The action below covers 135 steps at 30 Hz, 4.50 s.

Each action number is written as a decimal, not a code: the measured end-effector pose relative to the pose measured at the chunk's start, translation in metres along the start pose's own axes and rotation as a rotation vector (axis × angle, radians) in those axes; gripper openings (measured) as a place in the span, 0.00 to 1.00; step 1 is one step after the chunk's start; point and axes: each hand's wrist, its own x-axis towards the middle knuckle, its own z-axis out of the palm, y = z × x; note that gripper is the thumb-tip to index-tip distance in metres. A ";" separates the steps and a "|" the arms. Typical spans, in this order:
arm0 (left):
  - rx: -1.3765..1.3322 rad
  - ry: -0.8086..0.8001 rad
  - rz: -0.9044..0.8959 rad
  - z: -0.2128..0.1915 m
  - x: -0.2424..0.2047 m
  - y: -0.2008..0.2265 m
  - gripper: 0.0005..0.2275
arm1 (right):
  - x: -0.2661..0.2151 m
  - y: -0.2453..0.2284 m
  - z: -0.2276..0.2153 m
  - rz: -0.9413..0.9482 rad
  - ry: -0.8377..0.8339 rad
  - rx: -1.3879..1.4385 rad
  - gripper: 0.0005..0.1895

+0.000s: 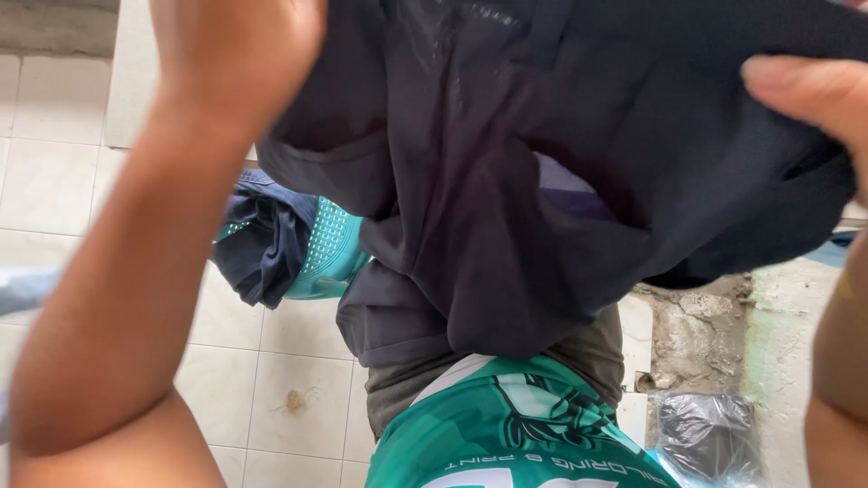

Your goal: Trimming loose threads from the waistband of a pair of trousers using thread snips.

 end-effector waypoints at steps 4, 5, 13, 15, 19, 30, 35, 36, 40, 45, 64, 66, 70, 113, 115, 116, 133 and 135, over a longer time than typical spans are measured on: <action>0.025 0.075 -0.033 -0.026 -0.008 0.089 0.21 | -0.038 -0.062 0.055 -0.148 0.025 -0.082 0.19; 0.029 0.074 -0.037 -0.042 -0.012 0.108 0.21 | -0.042 -0.078 0.066 -0.149 0.020 -0.079 0.19; -1.350 -0.321 -0.464 -0.026 -0.021 0.123 0.41 | -0.111 -0.100 0.174 -0.768 -0.531 -0.318 0.30; -1.388 -0.299 -0.382 -0.021 -0.030 0.116 0.37 | -0.123 -0.086 0.181 -0.837 -0.713 -0.112 0.28; -1.236 -0.243 -0.075 -0.020 -0.048 0.095 0.41 | -0.111 -0.082 0.166 -0.912 -0.473 0.261 0.08; -1.215 -0.314 0.020 -0.056 -0.092 0.102 0.38 | -0.047 -0.037 0.206 -0.288 -0.710 0.822 0.04; -1.082 -0.144 -0.021 -0.084 -0.091 0.101 0.39 | -0.055 -0.050 0.182 -0.374 -0.431 0.739 0.05; -0.968 -0.134 -0.008 -0.092 -0.085 0.107 0.34 | -0.058 -0.054 0.176 -0.417 -0.363 0.675 0.05; -0.721 -0.056 0.105 -0.108 -0.072 0.114 0.24 | -0.068 -0.068 0.142 -0.501 -0.151 0.548 0.08; -0.874 -0.088 0.076 -0.096 -0.052 0.128 0.29 | -0.098 -0.072 0.106 -0.354 0.106 0.445 0.11; -1.121 -0.279 -0.010 -0.020 -0.054 0.155 0.21 | -0.058 -0.001 0.124 -0.185 -0.215 0.456 0.07; -1.156 -0.310 -0.040 -0.029 -0.055 0.156 0.21 | -0.056 -0.004 0.127 -0.260 -0.197 0.427 0.07; -1.384 -0.468 -0.142 -0.049 -0.054 0.160 0.22 | -0.059 -0.020 0.135 -0.424 -0.127 0.357 0.08; -0.234 0.413 0.902 0.005 -0.064 0.193 0.07 | -0.087 0.031 0.084 -1.002 0.291 -0.237 0.05; -0.228 0.485 0.802 0.021 -0.070 0.198 0.09 | -0.098 0.044 0.092 -0.926 0.321 -0.214 0.09; -0.229 0.484 0.804 0.022 -0.073 0.199 0.09 | -0.094 0.051 0.098 -0.924 0.323 -0.215 0.09; -0.755 -0.421 0.105 0.052 -0.088 0.195 0.17 | -0.101 0.043 0.117 -0.608 -0.235 0.234 0.18; -0.734 -0.389 0.142 0.053 -0.090 0.191 0.16 | -0.100 0.025 0.107 -0.554 -0.351 0.335 0.18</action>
